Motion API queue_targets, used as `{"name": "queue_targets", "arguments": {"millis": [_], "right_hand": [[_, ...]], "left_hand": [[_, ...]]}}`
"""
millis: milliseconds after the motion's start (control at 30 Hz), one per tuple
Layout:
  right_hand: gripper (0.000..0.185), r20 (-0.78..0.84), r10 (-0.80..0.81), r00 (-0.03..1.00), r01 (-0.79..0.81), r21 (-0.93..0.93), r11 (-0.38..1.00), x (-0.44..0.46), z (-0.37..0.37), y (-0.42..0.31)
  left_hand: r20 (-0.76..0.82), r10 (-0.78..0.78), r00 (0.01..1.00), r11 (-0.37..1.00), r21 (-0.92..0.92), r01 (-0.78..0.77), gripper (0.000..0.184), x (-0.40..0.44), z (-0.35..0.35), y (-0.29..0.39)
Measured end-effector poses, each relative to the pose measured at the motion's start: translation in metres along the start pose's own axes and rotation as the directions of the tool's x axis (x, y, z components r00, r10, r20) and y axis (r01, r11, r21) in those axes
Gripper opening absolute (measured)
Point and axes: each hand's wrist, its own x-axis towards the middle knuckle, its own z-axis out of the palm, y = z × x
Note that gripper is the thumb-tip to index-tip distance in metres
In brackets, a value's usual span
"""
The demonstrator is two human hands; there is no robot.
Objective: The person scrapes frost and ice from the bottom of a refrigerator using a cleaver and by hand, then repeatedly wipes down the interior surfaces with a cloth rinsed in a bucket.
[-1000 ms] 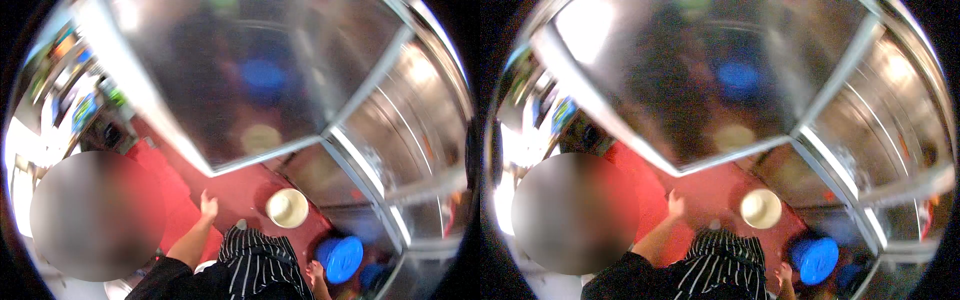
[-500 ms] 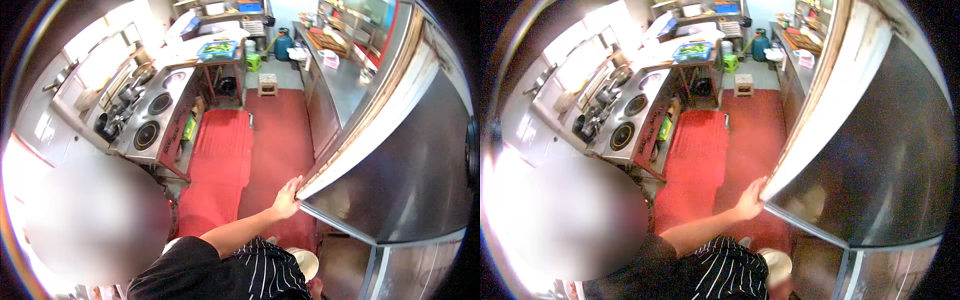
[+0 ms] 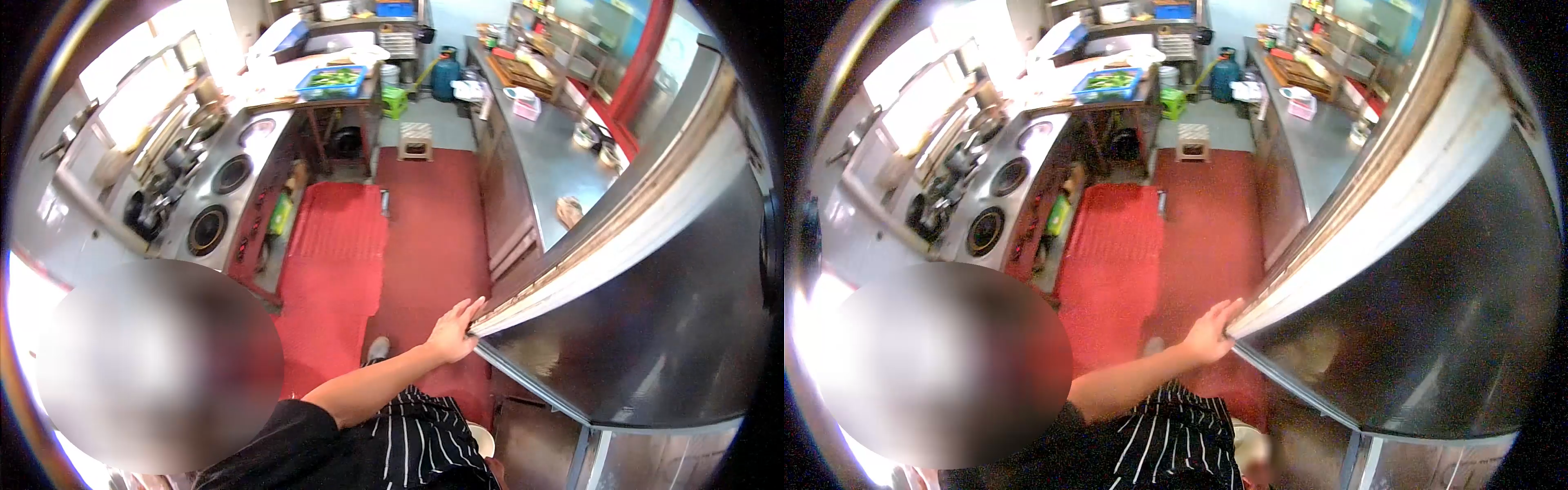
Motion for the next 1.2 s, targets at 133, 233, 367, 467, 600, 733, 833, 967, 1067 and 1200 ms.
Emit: {"name": "queue_targets", "arguments": {"millis": [133,233,367,467,600,733,833,967,1067,1200], "right_hand": [[0.013,-0.048,0.046,0.998,-0.046,0.003,0.999,-0.01,0.031,-0.02],[0.011,-0.08,0.086,0.993,-0.087,-0.016,0.996,-0.011,0.062,-0.051],[0.011,-0.118,0.174,0.978,-0.186,-0.101,0.977,-0.017,0.122,-0.108],[0.007,-0.016,-0.178,0.984,0.178,0.191,0.965,0.012,0.144,-0.078],[0.014,0.118,-0.302,0.946,0.154,-0.983,0.099,0.057,0.202,-0.089],[0.03,-0.192,-0.357,0.914,0.062,-0.804,0.592,0.035,0.335,-0.28],[0.049,-0.248,-0.569,0.784,0.402,-0.496,0.77,0.037,0.42,-0.418],[0.069,-0.234,-0.651,0.722,0.478,-0.51,0.715,0.059,0.478,-0.582],[0.081,-0.309,-0.58,0.754,0.381,-0.513,0.769,0.109,0.486,-0.671],[0.088,-0.353,-0.623,0.698,0.302,-0.644,0.703,0.167,0.445,-0.781]], "left_hand": [[0.083,0.111,0.99,0.994,0.005,-0.112,0.085,0.024,-0.014,-0.018],[0.17,0.203,0.964,0.979,-0.039,-0.199,0.084,0.049,-0.027,-0.055],[0.245,0.044,0.968,0.999,-0.02,-0.04,0.074,0.087,-0.073,-0.165],[0.355,-0.41,0.84,0.912,0.139,0.386,0.073,0.092,-0.136,-0.27],[0.337,-0.735,0.588,0.678,0.392,0.622,0.072,0.08,-0.22,-0.384],[0.187,-0.742,0.643,0.644,0.465,0.607,0.07,0.058,-0.257,-0.458],[0.145,-0.797,0.586,0.58,0.456,0.675,0.062,0.056,-0.271,-0.482],[0.138,-0.834,0.534,0.551,0.25,0.796,0.054,0.059,-0.259,-0.508],[0.136,-0.869,0.475,0.492,0.134,0.86,0.052,0.088,-0.256,-0.486],[0.108,-0.862,0.496,0.484,-0.115,0.867,0.051,0.118,-0.259,-0.481]]}}
